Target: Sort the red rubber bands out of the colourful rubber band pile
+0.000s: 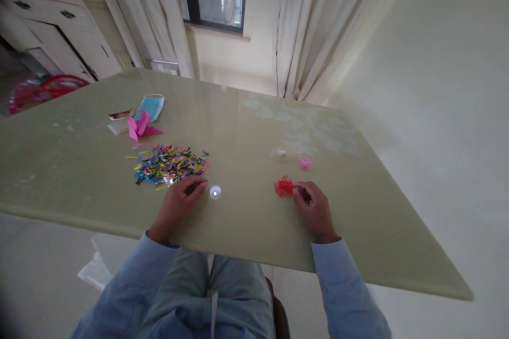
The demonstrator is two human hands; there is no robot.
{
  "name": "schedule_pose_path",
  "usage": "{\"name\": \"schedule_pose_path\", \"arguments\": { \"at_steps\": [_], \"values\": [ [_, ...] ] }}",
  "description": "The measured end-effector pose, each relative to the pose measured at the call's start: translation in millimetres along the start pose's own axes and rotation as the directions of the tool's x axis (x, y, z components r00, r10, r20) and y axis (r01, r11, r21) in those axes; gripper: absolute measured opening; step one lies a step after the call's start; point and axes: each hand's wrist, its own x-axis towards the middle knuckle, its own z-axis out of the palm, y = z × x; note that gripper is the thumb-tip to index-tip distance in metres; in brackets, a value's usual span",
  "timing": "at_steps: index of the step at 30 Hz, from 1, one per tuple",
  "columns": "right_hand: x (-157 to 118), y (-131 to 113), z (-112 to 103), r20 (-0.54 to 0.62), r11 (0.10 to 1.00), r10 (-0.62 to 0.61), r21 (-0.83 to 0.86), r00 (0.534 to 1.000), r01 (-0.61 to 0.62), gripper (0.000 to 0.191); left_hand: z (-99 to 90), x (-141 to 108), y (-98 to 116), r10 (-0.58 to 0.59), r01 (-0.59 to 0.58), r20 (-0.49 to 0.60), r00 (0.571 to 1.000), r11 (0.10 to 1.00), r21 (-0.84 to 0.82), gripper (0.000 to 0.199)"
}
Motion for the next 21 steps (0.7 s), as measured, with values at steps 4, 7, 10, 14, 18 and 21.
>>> {"name": "schedule_pose_path", "arguments": {
  "at_steps": [4,7,10,14,18,21],
  "values": [
    [-4,-2,-2,-0.035,0.999,0.043,0.025,0.998,-0.042,0.022,-0.1,0,-1,-0.001,0.001,0.001,1.0,1.0,-0.01,0.034],
    [-14,-14,3,-0.014,0.998,0.035,0.047,0.999,-0.034,0.021,-2.0,0,-1,-0.012,0.012,0.014,1.0,1.0,-0.028,0.033],
    [-27,-28,10,0.053,0.998,0.0,0.06,0.999,-0.003,0.021,-6.9,0,-2,-0.011,0.015,0.065,0.998,0.997,-0.075,0.033],
    [-38,-35,17,0.157,0.999,-0.031,0.036,0.987,0.025,0.024,-21.5,4,-7,-0.009,0.021,0.104,0.995,0.993,-0.116,0.035],
    [-35,-29,19,0.176,1.0,0.022,-0.007,0.984,-0.021,0.03,-50.0,14,-12,0.03,-0.029,0.013,0.999,0.999,-0.031,0.033],
    [-33,-24,20,0.174,0.999,0.034,-0.033,0.984,-0.029,0.032,-75.6,25,-10,0.043,-0.037,-0.055,0.998,0.994,0.107,0.032]
  ]
}}
